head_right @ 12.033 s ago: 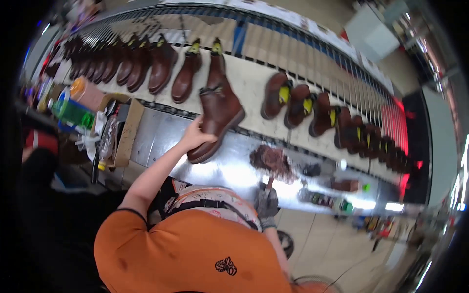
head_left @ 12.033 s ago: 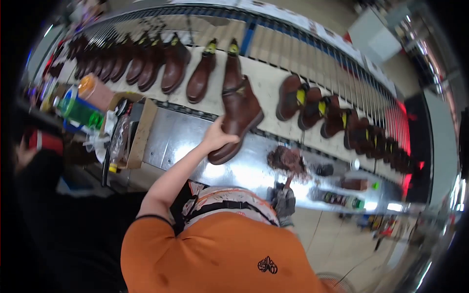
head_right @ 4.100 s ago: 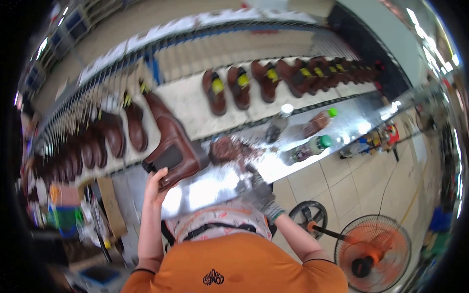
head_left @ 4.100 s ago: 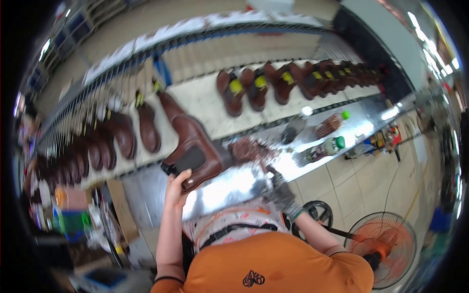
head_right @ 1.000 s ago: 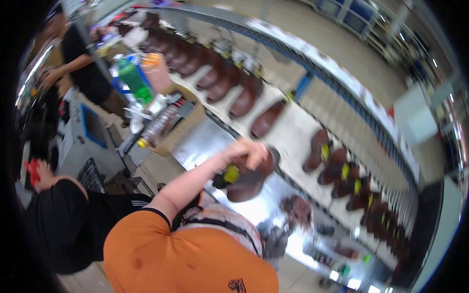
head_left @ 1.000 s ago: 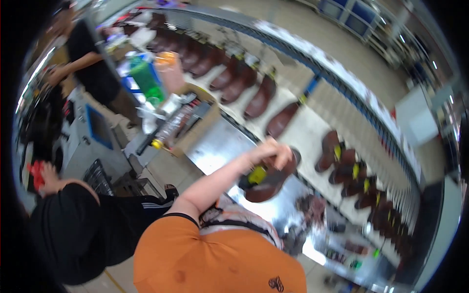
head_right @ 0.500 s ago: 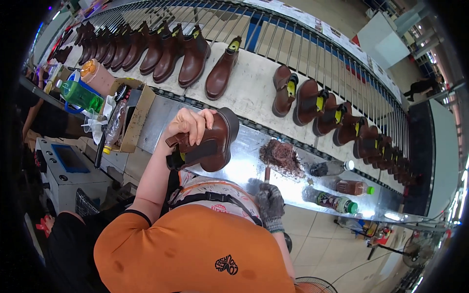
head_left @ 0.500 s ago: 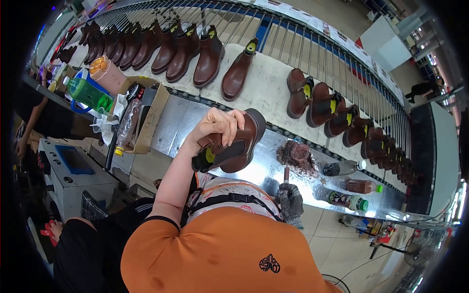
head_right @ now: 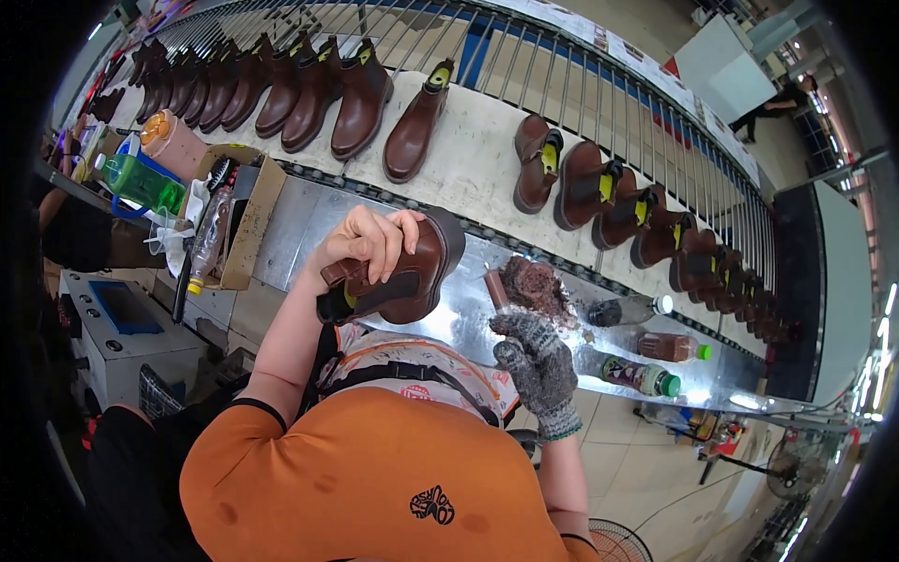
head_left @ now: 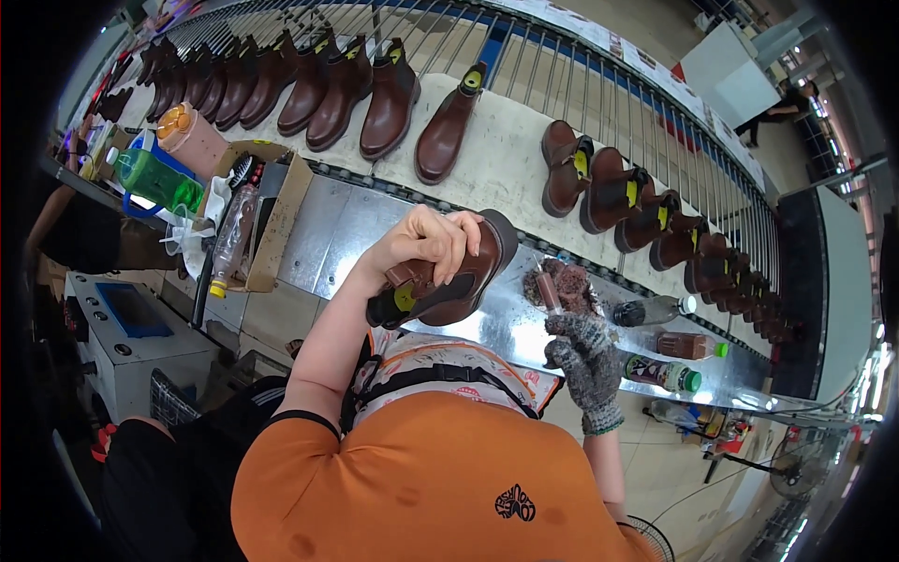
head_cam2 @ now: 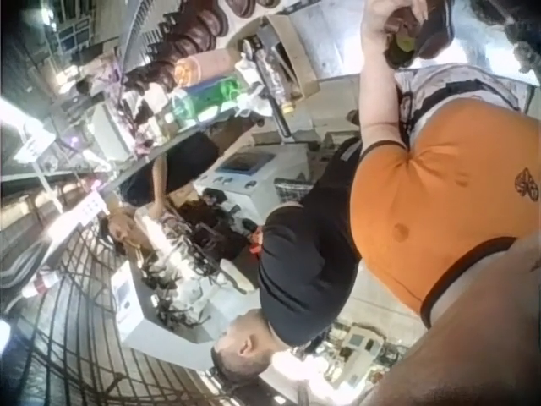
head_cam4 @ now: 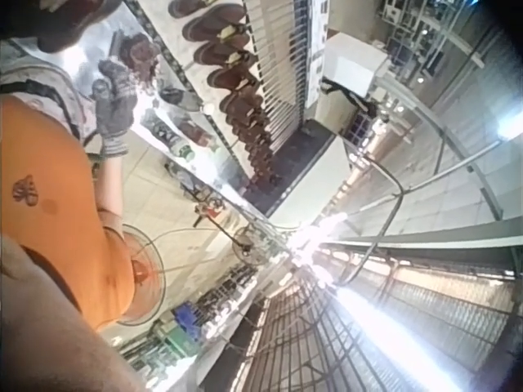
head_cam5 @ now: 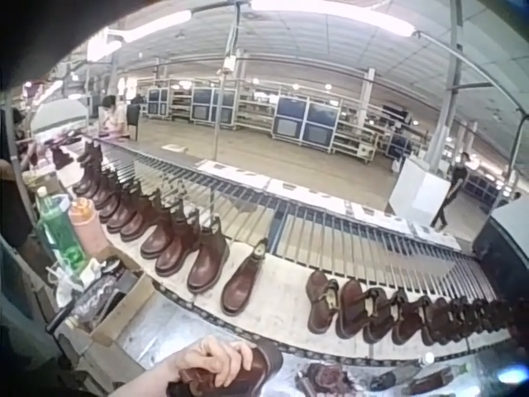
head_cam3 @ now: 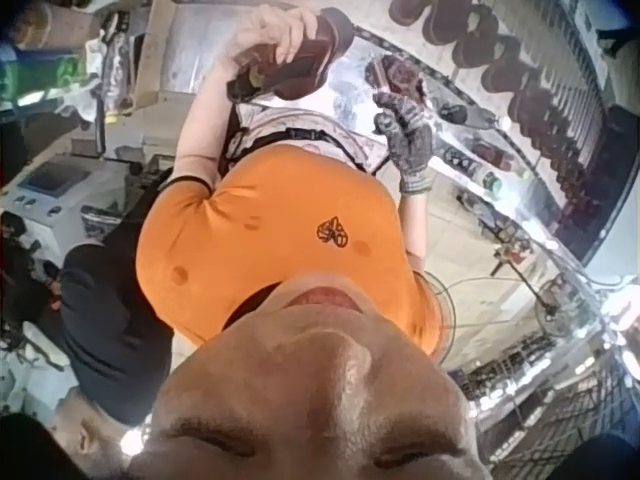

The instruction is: The recorder applies adhesive to the edges of leather boots and uses a cloth to wipe and finish the surfaces on a shoe manufacturing assembly line.

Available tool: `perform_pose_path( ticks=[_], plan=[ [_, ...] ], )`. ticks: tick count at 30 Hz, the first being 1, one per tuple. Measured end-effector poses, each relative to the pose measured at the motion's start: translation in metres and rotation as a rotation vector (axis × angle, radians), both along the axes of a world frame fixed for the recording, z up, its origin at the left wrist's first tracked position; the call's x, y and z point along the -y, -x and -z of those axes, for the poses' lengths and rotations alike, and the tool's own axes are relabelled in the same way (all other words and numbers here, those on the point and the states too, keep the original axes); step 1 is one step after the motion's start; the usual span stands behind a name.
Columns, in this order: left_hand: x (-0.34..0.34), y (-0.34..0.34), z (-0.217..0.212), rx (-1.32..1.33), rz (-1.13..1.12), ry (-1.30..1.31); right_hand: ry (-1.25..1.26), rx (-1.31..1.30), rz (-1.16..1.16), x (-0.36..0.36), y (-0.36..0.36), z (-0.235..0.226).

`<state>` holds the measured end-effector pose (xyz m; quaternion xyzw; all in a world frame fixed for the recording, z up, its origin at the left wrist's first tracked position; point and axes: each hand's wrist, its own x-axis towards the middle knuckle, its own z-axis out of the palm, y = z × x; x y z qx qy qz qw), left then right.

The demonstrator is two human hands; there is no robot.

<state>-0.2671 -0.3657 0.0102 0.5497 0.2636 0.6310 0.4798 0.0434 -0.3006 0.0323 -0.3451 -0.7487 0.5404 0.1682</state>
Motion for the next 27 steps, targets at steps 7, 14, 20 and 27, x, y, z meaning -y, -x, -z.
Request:
perform_pose_path(
  ticks=[7,14,20,27],
  plan=[
    [0.001,-0.002,-0.002,-0.021,0.024,0.013,-0.562,0.02,-0.297,-0.008,0.034,-0.05],
    [0.004,-0.006,-0.006,-0.038,-0.007,0.022,-0.573,0.042,-0.316,-0.009,0.039,-0.052],
    [0.006,-0.006,-0.008,-0.078,0.004,0.017,-0.549,0.049,-0.332,-0.008,0.042,-0.054],
    [0.005,-0.006,-0.003,-0.024,-0.003,0.013,-0.563,0.065,-0.369,-0.013,0.045,-0.054]
  ],
)
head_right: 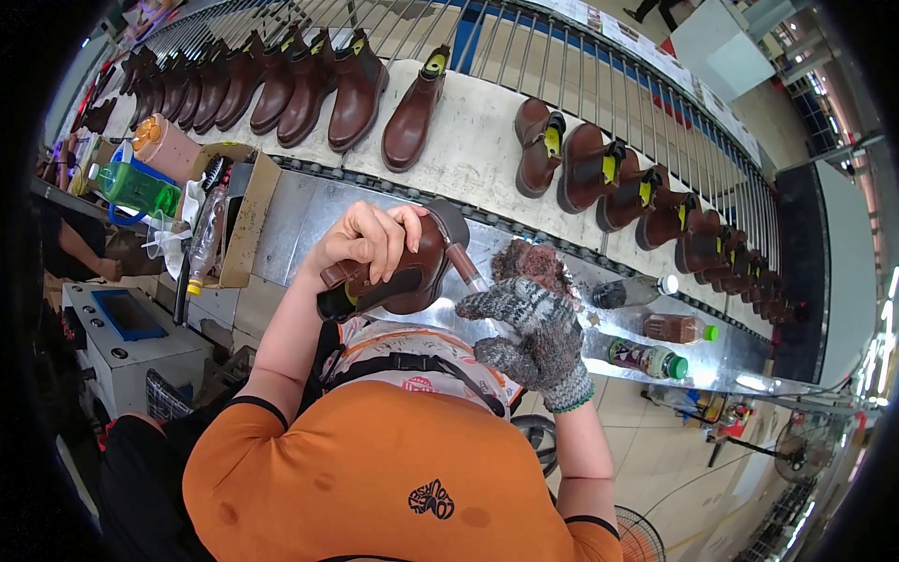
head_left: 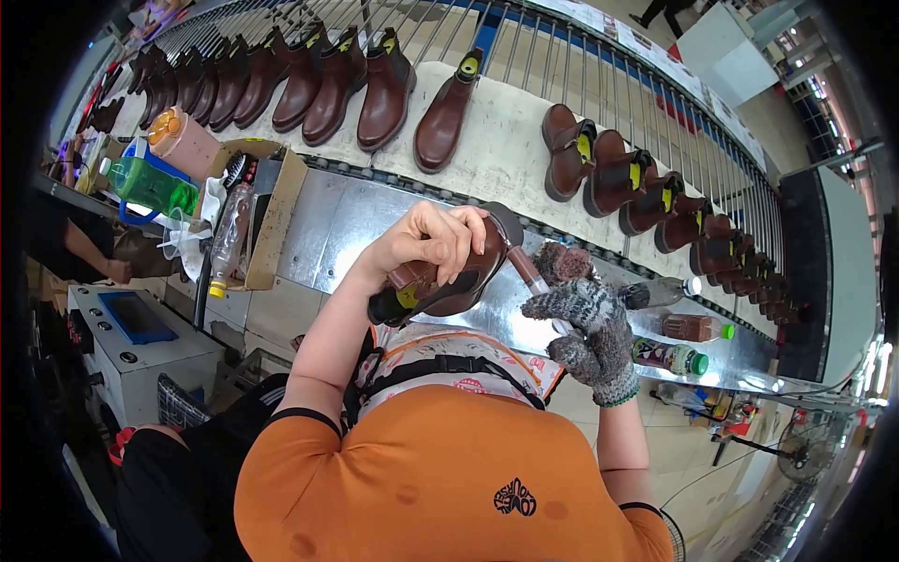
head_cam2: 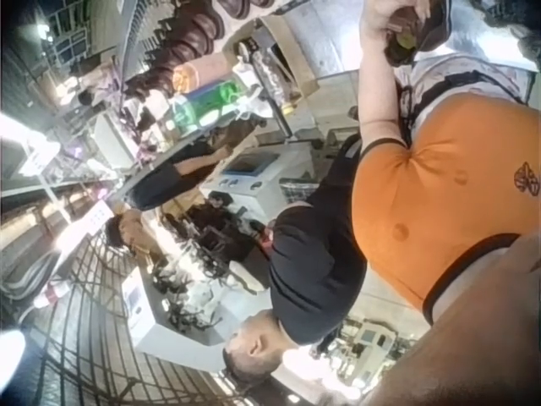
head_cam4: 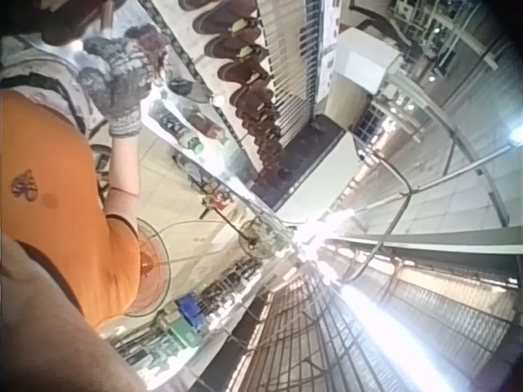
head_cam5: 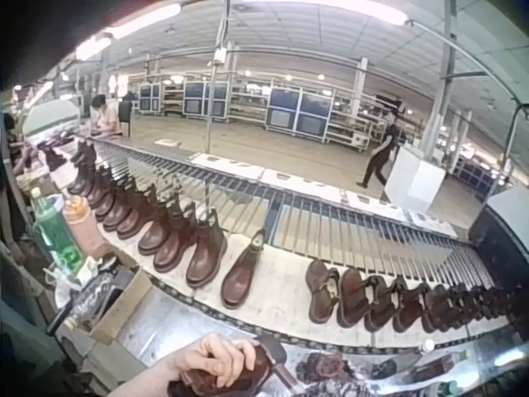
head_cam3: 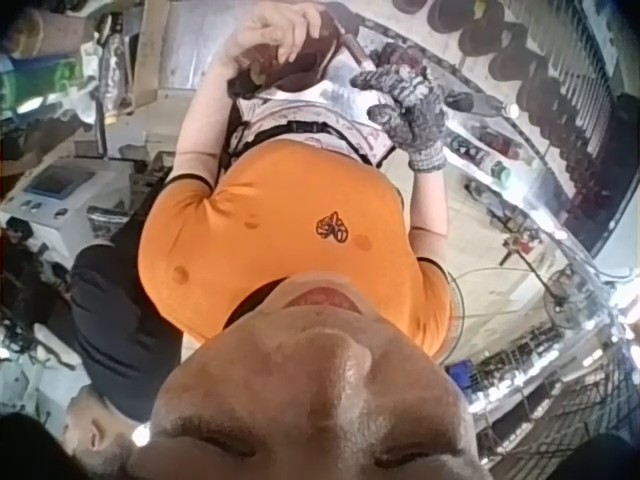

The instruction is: The recorder applies adhesive to the edges of leather boots and uses a cloth to wipe and finish the surfaces on a shoe manufacturing assembly line.

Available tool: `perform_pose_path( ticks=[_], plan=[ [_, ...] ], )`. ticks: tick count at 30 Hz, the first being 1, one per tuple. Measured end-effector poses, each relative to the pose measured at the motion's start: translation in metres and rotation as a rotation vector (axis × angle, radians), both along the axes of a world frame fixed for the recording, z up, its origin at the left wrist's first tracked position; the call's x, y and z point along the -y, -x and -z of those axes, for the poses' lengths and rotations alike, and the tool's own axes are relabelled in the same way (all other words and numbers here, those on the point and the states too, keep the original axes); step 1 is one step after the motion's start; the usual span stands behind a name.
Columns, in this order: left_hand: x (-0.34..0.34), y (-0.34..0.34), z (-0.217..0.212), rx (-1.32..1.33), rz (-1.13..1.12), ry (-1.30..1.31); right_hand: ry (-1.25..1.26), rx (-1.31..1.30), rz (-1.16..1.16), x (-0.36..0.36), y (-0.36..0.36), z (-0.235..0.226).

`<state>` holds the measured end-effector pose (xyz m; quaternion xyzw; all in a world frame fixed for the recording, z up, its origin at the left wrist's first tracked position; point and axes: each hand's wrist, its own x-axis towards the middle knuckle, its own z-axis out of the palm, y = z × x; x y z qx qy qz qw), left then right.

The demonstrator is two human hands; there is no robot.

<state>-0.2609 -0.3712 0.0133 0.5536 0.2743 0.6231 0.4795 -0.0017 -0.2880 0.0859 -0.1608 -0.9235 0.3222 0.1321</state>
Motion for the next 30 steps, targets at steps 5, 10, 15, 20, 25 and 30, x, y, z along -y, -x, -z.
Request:
perform_pose_path(
  ticks=[5,10,15,20,25,30],
  plan=[
    [-0.002,0.012,0.001,0.018,-0.031,-0.004,-0.001,-0.076,-0.002,0.003,0.013,0.005],
    [-0.002,0.044,0.021,0.091,-0.108,-0.044,0.122,-0.155,-0.061,0.0,0.027,0.038],
    [-0.006,0.073,0.051,0.306,-0.163,-0.062,0.149,-0.316,-0.036,0.002,0.05,0.091],
    [-0.006,0.091,0.064,0.474,-0.143,-0.061,0.286,-0.186,-0.03,0.002,0.055,0.119],
    [-0.007,0.117,0.09,0.653,-0.214,0.075,0.187,-0.114,-0.026,0.002,0.058,0.136],
    [-0.01,0.139,0.11,0.707,-0.356,0.199,0.076,-0.088,0.001,0.006,0.049,0.155]
  ],
)
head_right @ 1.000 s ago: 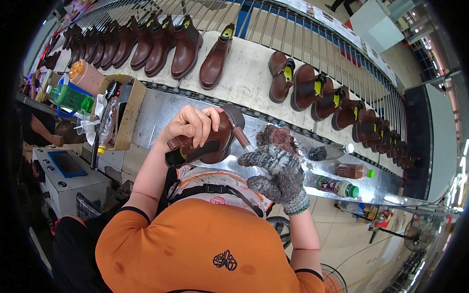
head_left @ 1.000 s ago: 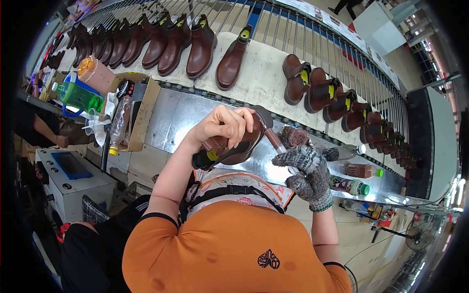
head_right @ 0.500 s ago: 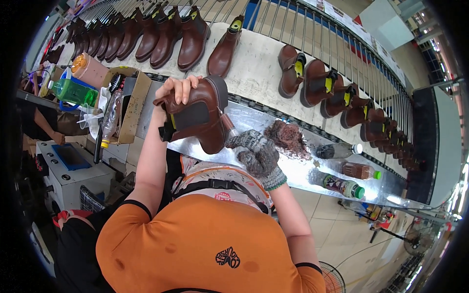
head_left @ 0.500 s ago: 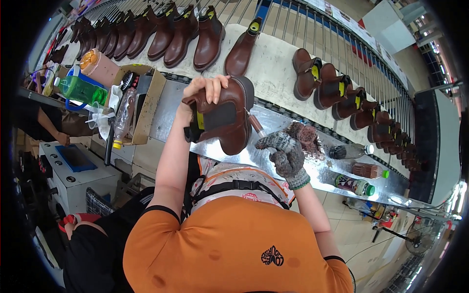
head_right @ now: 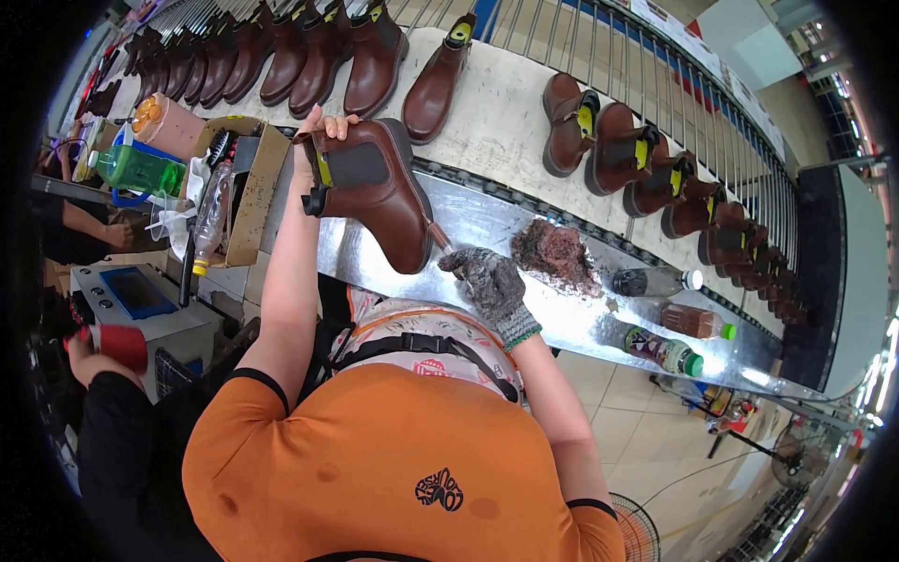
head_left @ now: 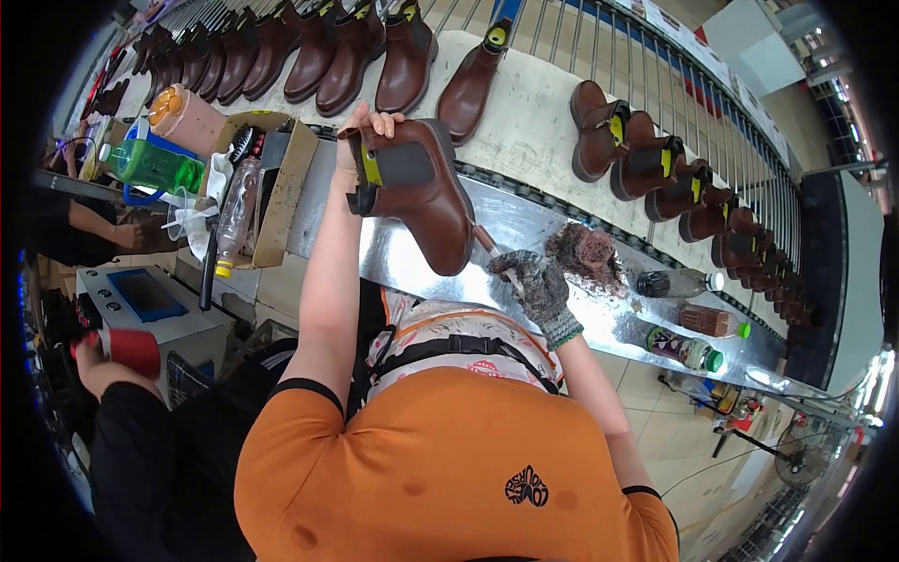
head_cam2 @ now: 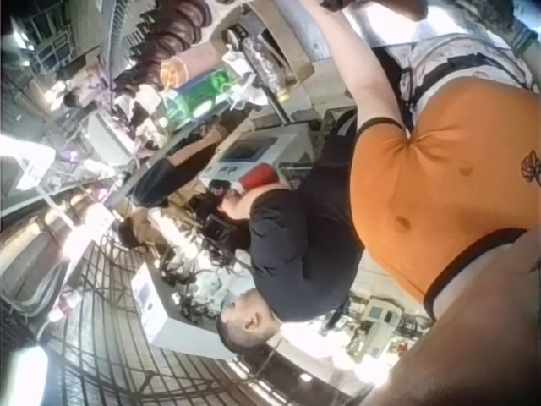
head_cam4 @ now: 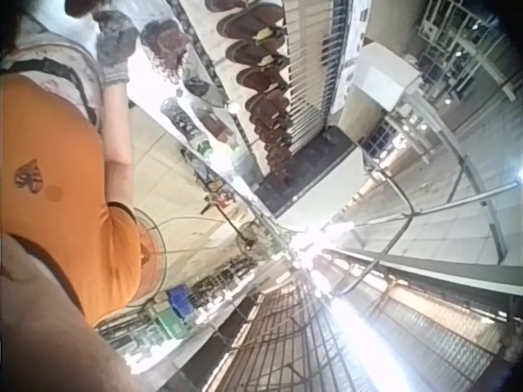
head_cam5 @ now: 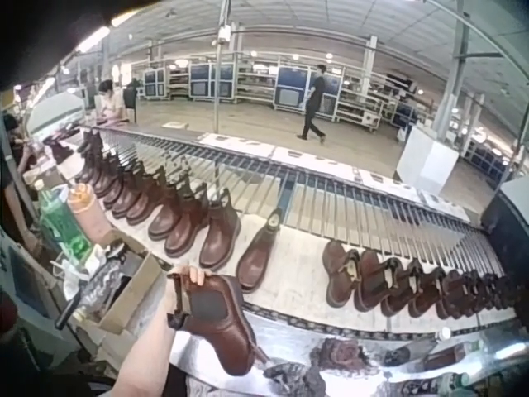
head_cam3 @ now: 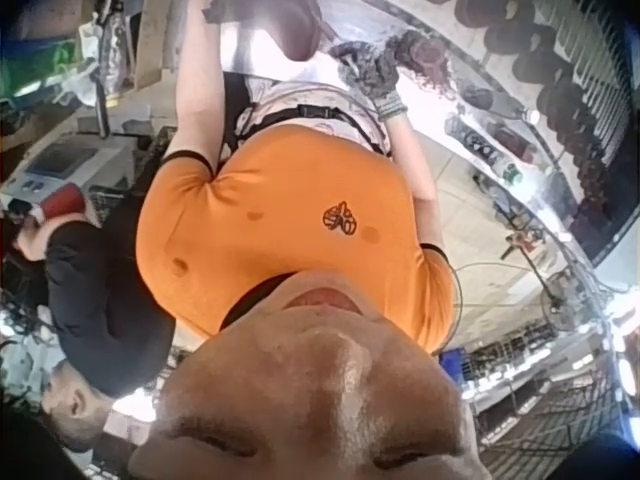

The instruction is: The recorder applies adhesive to the edges of leather boots and uses a cloth to wipe and finish the surfaces on a shoe manufacturing assembly line.

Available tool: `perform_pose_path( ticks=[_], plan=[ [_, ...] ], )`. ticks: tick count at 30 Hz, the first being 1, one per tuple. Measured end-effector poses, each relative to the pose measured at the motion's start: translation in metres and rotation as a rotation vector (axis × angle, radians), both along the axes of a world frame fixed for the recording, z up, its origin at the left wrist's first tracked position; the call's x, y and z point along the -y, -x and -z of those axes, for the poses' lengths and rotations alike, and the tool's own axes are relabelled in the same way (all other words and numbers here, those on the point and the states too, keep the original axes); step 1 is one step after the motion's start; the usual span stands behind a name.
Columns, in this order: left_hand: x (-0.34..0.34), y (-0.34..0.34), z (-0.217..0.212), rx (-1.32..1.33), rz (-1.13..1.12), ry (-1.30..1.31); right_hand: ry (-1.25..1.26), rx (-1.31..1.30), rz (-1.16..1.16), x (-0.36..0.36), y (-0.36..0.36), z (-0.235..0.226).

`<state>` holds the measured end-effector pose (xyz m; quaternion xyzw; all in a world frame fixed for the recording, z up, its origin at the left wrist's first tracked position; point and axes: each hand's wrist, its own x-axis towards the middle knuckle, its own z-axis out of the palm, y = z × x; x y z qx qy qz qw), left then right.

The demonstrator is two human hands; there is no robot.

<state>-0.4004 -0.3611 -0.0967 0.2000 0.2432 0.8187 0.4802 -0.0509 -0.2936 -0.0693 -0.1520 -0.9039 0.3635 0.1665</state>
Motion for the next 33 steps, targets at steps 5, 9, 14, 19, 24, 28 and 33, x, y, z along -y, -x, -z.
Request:
perform_pose_path(
  ticks=[5,9,14,19,24,28,33],
  plan=[
    [-0.007,0.008,0.008,-0.02,-0.109,0.138,-0.033,0.036,0.001,0.001,-0.01,0.014],
    [-0.01,0.01,0.012,0.043,-0.168,0.239,0.14,0.054,0.017,0.004,-0.013,0.013],
    [-0.013,0.021,0.025,-0.079,-0.235,0.247,0.366,0.01,0.077,0.009,-0.02,0.04],
    [-0.026,-0.009,0.035,-0.337,-0.483,0.369,1.283,-0.126,0.361,0.014,-0.025,0.056],
    [-0.011,-0.004,0.024,-1.122,-0.57,0.698,1.51,-0.249,0.606,0.025,-0.023,0.046],
    [0.005,-0.002,0.021,-1.307,-0.627,0.719,1.364,-0.215,0.558,0.018,-0.03,0.032],
    [0.026,-0.018,0.009,-1.337,-0.639,0.752,1.219,-0.119,0.668,0.006,-0.029,0.022]
  ],
)
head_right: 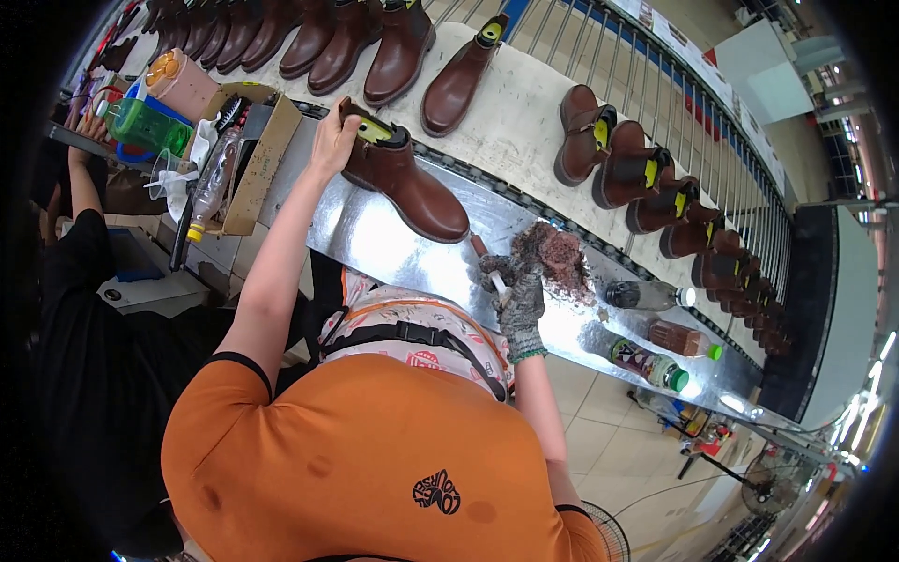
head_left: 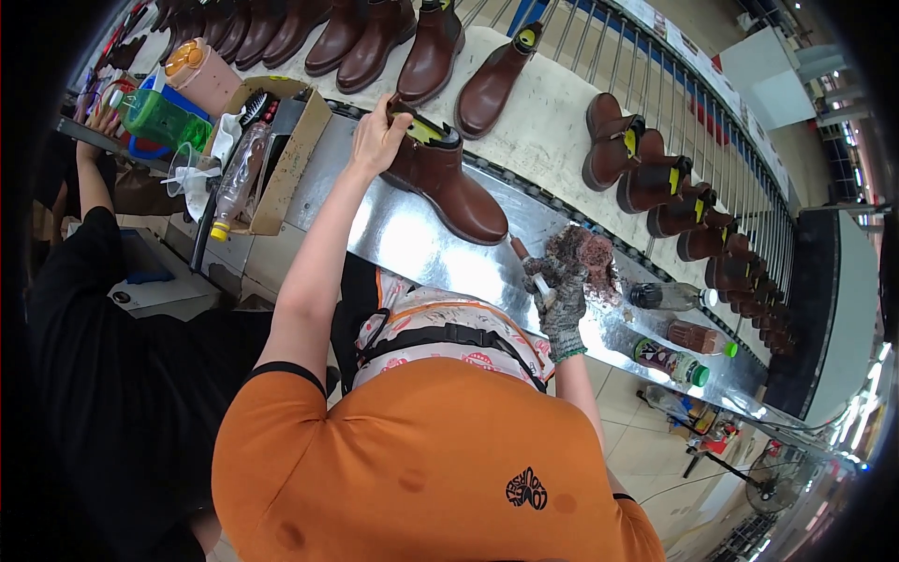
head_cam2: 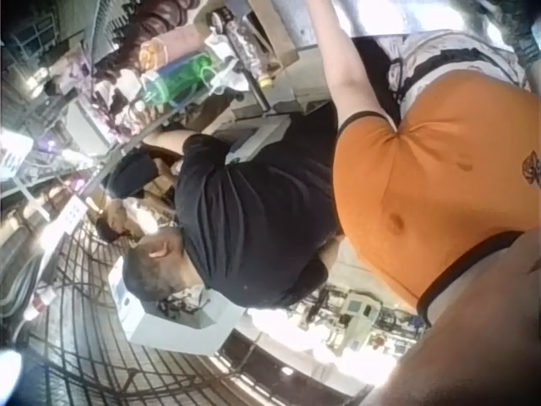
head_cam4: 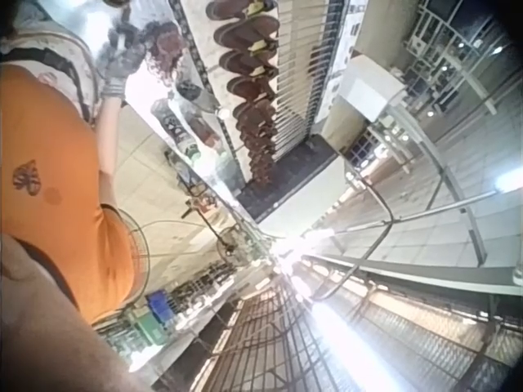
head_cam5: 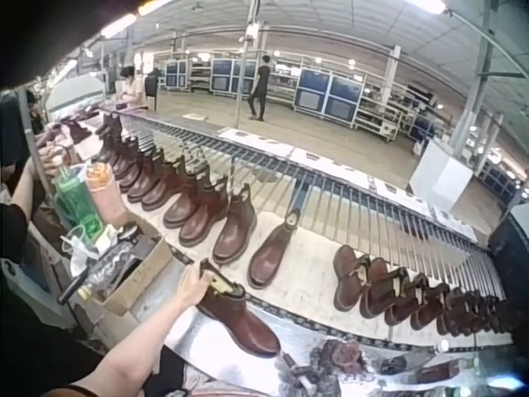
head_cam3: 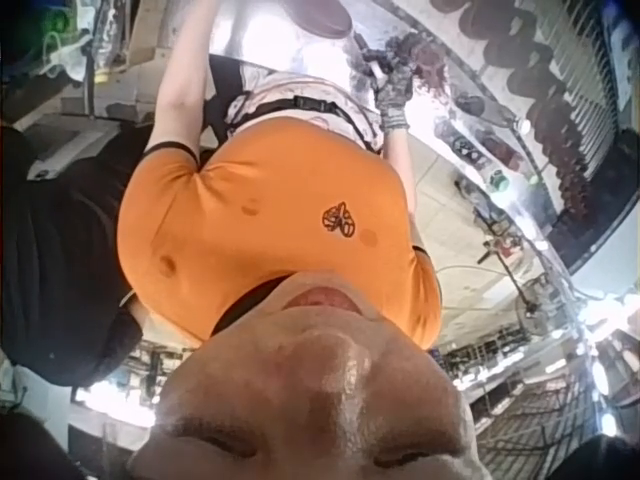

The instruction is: The recorder applies adhesive to the edges of leather boots and uses a cloth to wipe and finish the surfaces on a shoe manufacturing assembly line.

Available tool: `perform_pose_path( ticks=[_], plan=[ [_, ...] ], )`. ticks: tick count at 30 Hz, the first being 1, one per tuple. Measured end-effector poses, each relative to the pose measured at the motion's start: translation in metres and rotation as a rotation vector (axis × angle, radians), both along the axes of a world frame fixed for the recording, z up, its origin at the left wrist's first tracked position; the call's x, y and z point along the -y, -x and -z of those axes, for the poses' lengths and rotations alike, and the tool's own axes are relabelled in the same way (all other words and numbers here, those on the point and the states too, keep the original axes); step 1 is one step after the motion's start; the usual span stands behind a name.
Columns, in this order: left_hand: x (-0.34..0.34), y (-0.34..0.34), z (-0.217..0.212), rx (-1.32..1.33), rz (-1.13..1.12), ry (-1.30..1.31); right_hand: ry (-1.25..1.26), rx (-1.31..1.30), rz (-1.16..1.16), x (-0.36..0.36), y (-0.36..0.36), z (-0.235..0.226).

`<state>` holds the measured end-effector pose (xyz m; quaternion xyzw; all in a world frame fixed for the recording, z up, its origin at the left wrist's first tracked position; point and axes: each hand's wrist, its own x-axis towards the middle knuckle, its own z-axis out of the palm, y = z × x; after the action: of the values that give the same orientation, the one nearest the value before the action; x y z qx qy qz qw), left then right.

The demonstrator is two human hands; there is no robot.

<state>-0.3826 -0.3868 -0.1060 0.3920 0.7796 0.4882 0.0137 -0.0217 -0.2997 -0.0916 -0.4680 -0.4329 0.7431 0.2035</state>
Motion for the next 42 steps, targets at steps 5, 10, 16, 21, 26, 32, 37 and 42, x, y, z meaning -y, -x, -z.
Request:
perform_pose_path(
  ticks=[5,10,16,21,26,32,37,42],
  plan=[
    [0.026,-0.018,-0.012,0.009,-0.031,0.005,-0.154,0.006,-0.047,-0.005,0.0,0.004],
    [0.057,-0.048,-0.021,-0.017,-0.026,0.079,-0.388,0.021,-0.099,-0.013,-0.001,0.014],
    [0.085,-0.1,-0.04,0.099,-0.033,0.175,-0.427,-0.016,0.003,-0.013,0.021,0.011],
    [0.09,-0.136,-0.055,0.333,-0.028,0.276,-0.812,0.194,-0.256,-0.011,0.021,0.011],
    [0.097,-0.153,-0.05,0.54,0.016,0.323,-1.026,0.219,-0.426,-0.003,0.038,-0.019],
    [0.101,-0.162,-0.047,1.153,0.174,0.235,-1.045,0.2,-0.532,0.005,0.037,-0.029],
    [0.097,-0.163,-0.047,1.247,0.269,0.174,-0.452,-0.008,-0.484,-0.005,0.018,-0.013],
    [0.096,-0.167,-0.034,1.226,0.263,0.202,-0.052,-0.039,-0.459,-0.013,0.0,-0.036]
  ],
)
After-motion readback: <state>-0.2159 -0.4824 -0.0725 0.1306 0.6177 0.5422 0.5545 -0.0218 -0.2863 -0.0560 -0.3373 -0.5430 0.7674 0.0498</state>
